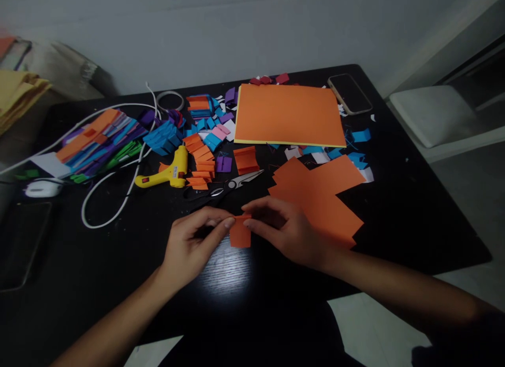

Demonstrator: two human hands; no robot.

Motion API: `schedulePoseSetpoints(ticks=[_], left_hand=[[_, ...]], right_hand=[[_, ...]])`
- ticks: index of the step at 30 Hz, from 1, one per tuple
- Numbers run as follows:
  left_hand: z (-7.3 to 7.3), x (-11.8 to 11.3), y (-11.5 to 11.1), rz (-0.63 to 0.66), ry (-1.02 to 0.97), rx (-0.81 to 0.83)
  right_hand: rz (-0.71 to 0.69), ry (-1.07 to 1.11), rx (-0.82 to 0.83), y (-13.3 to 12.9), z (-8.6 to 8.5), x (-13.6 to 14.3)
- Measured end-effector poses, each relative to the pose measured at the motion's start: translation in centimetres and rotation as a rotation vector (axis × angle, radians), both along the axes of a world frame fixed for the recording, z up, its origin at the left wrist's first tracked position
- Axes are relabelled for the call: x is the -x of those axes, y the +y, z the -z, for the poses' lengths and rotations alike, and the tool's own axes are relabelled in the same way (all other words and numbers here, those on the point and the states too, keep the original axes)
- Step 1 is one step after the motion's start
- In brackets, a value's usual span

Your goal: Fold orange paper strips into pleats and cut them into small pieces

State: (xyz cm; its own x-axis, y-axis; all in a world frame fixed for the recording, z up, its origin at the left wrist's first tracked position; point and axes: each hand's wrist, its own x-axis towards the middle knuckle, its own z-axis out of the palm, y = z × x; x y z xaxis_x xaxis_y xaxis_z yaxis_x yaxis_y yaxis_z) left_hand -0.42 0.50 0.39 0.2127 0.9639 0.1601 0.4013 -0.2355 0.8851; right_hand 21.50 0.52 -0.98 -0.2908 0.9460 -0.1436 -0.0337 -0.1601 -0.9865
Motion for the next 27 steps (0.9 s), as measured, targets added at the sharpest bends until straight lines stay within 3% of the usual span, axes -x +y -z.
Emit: schedulePoseSetpoints(ticks=[16, 22, 27], left_hand=[[0.5, 0.0, 0.3, 0.085, 0.021, -0.009], [1.0, 0.0, 0.2, 0.087, 0.049, -0.017], [1.1, 0.2, 0.2, 0.148, 0.079, -0.046]], right_hand=[[-0.025, -0.112, -0.11, 0.1, 0.6, 0.1], [-0.024, -0.102, -0.083, 0.1, 0.7, 0.1], [-0.109, -0.08, -0.047, 0.3, 0.3, 0.2]])
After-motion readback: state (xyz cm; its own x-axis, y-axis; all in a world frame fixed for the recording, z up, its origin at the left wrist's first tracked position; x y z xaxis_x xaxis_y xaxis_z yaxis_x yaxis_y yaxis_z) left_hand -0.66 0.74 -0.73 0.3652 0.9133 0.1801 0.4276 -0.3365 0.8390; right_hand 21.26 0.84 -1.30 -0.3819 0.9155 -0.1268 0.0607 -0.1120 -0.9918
